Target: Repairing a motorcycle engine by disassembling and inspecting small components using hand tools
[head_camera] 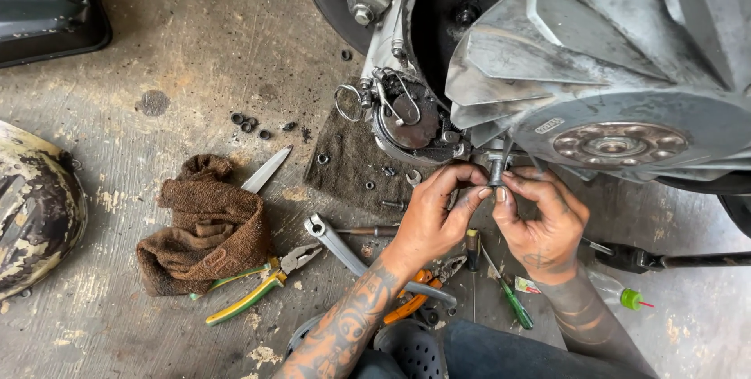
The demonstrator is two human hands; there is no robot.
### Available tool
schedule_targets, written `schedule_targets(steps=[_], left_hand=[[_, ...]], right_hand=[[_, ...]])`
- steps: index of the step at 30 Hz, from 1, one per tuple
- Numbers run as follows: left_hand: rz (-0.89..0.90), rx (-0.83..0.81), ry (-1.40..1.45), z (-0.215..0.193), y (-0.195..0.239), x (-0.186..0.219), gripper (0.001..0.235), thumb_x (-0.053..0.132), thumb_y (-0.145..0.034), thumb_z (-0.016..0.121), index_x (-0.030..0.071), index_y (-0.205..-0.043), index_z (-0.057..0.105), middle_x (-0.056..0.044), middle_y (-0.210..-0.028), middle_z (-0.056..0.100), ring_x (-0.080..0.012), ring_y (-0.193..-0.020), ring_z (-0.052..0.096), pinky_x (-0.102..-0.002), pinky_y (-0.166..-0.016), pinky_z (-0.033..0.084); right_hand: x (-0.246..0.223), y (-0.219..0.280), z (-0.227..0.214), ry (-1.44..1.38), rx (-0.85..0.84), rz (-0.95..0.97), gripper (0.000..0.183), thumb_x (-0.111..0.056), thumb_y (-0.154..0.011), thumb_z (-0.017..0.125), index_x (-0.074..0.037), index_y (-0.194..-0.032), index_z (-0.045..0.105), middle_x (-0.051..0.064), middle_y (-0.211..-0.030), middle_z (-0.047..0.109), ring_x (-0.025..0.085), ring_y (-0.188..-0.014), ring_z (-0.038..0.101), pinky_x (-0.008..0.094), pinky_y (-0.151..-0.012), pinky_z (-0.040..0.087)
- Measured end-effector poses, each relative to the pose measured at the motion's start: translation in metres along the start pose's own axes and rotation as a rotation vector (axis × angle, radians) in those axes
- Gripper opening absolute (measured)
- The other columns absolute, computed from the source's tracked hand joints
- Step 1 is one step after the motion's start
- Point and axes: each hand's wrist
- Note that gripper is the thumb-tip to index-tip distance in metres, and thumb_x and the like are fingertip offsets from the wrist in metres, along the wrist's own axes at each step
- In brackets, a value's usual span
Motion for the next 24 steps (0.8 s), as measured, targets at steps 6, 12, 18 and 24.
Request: schedule_targets(steps=[6, 12, 18, 24], left_hand=[[0.029, -0.007, -0.015, -0.002, 0.001, 0.0, 0.01, 0.012, -0.098, 0.07, 0.004, -0.104, 0.069, -0.016, -0.088, 0.069, -0.0384, -0.083, 0.071, -0.045, -0.073, 0.058], [0.012, -0.005, -0.038, 0.003, 0.006, -0.005, 0.012, 0.013, -0.1, 0.067, 0.001, -0.102, 0.068, -0.02, -0.086, 0.067, -0.0434, -0.082, 0.071, -0.048, -0.07, 0.058], [-0.322, 0.11, -0.121, -0.01, 0.035, -0.043, 0.013, 0.009, -0.094, 0.072, 0.0, -0.103, 0.068, -0.024, -0.089, 0.071, -0.0436, -0.088, 0.072, -0.051, -0.077, 0.056], [-0.49, 0.321, -0.165, -0.042, 0.047, -0.055, 0.013, 0.007, -0.099, 0.066, -0.003, -0.107, 0.064, -0.022, -0.091, 0.07, -0.0329, -0.087, 0.066, -0.046, -0.079, 0.054]], right_hand=[[0.007, 0.005, -0.002, 0.024, -0.023, -0.048, 0.004, 0.002, -0.09, 0.075, 0.005, -0.093, 0.075, 0.019, -0.089, 0.073, 0.038, -0.078, 0.072, 0.041, -0.072, 0.056], [0.027, 0.03, 0.006, 0.125, -0.042, -0.018, 0.004, 0.005, -0.088, 0.073, 0.001, -0.089, 0.074, 0.019, -0.087, 0.073, 0.038, -0.076, 0.072, 0.042, -0.067, 0.057], [0.079, 0.076, -0.008, -0.304, 0.027, 0.593, 0.011, 0.006, -0.101, 0.06, 0.005, -0.111, 0.059, 0.02, -0.094, 0.073, 0.022, -0.081, 0.073, 0.032, -0.071, 0.058], [0.104, 0.114, 0.0, -0.044, -0.285, 0.728, 0.014, -0.004, -0.094, 0.071, -0.005, -0.107, 0.076, 0.019, -0.092, 0.077, 0.031, -0.093, 0.075, 0.043, -0.078, 0.059]])
Point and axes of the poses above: each hand's wrist, its own y-axis away from the middle knuckle, its own z-axis out of the palm, x = y × z
